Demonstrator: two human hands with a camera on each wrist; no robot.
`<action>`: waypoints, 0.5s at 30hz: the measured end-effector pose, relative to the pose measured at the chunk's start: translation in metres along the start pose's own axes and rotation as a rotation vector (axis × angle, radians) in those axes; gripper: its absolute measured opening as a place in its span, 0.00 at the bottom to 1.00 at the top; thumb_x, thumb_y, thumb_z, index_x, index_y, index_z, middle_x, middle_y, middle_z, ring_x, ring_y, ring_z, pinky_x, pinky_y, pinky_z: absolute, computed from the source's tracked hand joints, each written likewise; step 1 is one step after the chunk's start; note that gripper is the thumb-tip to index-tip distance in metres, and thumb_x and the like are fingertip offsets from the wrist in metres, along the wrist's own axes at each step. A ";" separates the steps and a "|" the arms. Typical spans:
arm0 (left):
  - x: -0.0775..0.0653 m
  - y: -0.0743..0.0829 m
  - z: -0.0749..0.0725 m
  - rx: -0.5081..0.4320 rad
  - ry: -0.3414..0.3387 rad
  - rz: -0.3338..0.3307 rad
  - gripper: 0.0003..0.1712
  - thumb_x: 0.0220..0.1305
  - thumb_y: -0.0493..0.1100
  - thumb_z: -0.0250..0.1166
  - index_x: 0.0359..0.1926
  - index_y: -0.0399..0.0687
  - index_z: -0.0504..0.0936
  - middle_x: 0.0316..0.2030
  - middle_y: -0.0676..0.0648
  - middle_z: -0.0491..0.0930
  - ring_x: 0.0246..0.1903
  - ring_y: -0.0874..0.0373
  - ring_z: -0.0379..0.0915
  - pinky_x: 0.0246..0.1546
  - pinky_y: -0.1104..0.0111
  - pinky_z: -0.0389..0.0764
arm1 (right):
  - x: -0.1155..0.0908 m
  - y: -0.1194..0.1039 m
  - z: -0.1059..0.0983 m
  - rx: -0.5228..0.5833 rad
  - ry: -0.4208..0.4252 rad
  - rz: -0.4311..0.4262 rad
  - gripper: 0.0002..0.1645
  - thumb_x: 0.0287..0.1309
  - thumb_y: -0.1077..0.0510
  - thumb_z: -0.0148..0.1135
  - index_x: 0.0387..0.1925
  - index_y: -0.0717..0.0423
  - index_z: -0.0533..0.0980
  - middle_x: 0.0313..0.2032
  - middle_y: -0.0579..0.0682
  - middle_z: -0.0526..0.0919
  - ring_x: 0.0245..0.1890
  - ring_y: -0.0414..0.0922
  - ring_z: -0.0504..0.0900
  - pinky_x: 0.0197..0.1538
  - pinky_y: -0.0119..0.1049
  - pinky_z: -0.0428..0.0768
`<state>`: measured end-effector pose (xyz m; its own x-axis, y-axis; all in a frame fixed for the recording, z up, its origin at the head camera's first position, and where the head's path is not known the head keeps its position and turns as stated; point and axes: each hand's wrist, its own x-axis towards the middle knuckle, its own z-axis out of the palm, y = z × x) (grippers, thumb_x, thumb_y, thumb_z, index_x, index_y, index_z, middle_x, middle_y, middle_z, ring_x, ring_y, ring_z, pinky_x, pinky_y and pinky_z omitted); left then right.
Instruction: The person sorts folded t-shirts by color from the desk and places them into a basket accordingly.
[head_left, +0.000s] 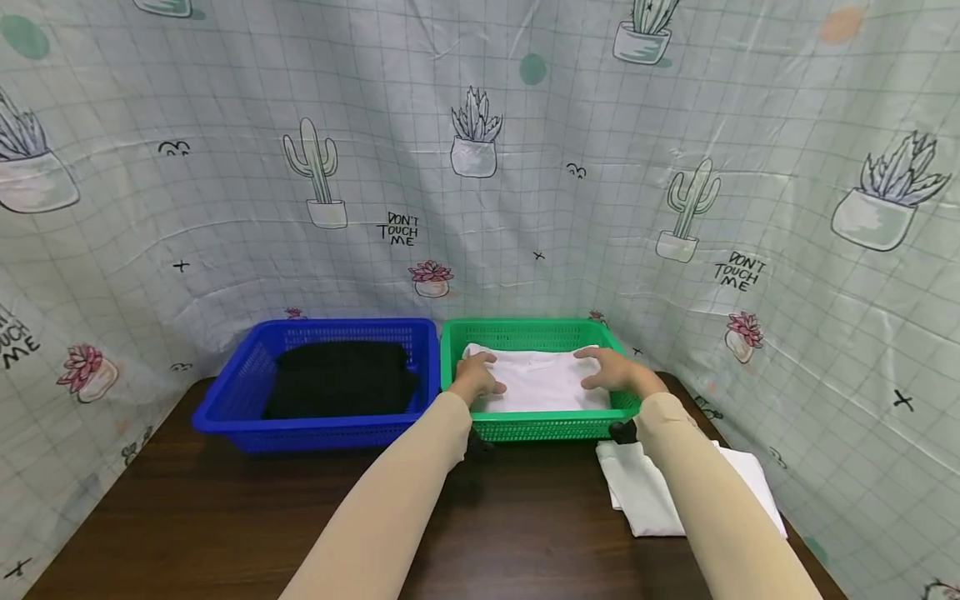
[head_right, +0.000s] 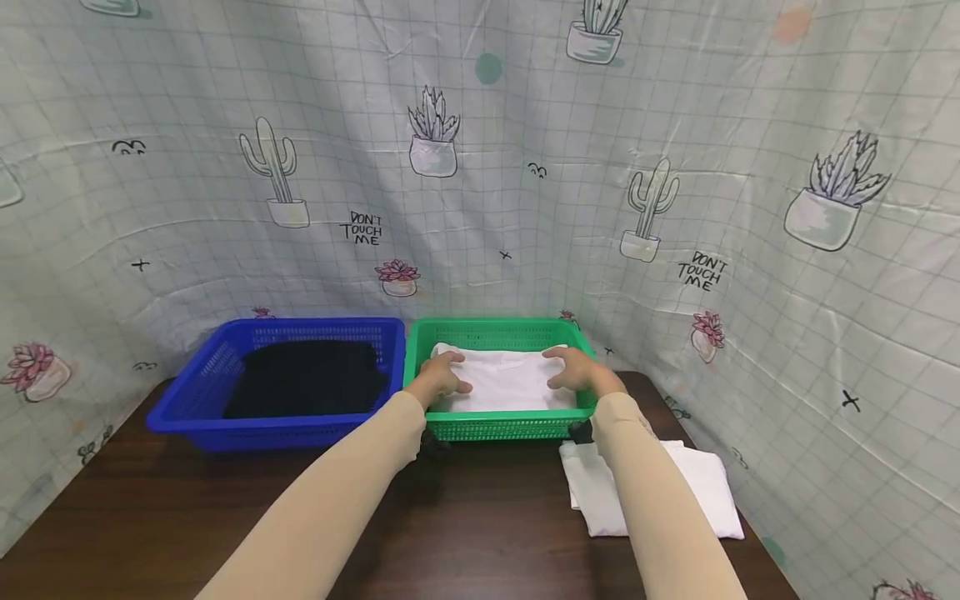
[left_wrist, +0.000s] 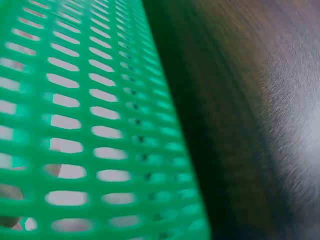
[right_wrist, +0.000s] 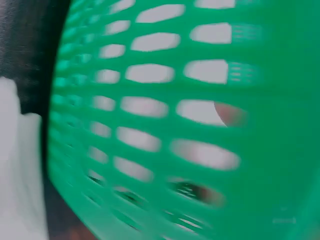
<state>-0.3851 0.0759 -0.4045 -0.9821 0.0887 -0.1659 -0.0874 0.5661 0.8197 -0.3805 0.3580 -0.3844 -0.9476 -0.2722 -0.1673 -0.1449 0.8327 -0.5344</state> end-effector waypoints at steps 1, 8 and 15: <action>0.000 0.003 -0.002 0.027 -0.007 0.012 0.36 0.66 0.36 0.76 0.73 0.48 0.77 0.76 0.33 0.63 0.75 0.41 0.59 0.73 0.51 0.70 | -0.003 -0.003 -0.005 -0.007 -0.004 0.002 0.40 0.72 0.63 0.64 0.79 0.66 0.61 0.79 0.75 0.53 0.79 0.73 0.52 0.73 0.68 0.65; -0.013 0.027 -0.023 0.111 -0.046 0.080 0.39 0.66 0.40 0.77 0.76 0.52 0.74 0.77 0.35 0.61 0.77 0.39 0.54 0.72 0.45 0.69 | -0.038 -0.013 -0.032 -0.085 0.025 -0.092 0.35 0.74 0.57 0.64 0.77 0.62 0.67 0.76 0.74 0.62 0.73 0.73 0.67 0.65 0.65 0.76; -0.038 0.033 -0.046 0.044 -0.073 0.191 0.40 0.67 0.38 0.76 0.76 0.54 0.73 0.81 0.36 0.55 0.81 0.40 0.50 0.71 0.46 0.71 | -0.087 -0.005 -0.049 -0.039 0.129 -0.200 0.32 0.74 0.59 0.66 0.74 0.64 0.71 0.71 0.71 0.72 0.59 0.66 0.83 0.54 0.54 0.85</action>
<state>-0.3580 0.0537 -0.3455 -0.9652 0.2564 -0.0504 0.1083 0.5682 0.8157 -0.3111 0.4011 -0.3263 -0.9271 -0.3719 0.0470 -0.3418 0.7872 -0.5134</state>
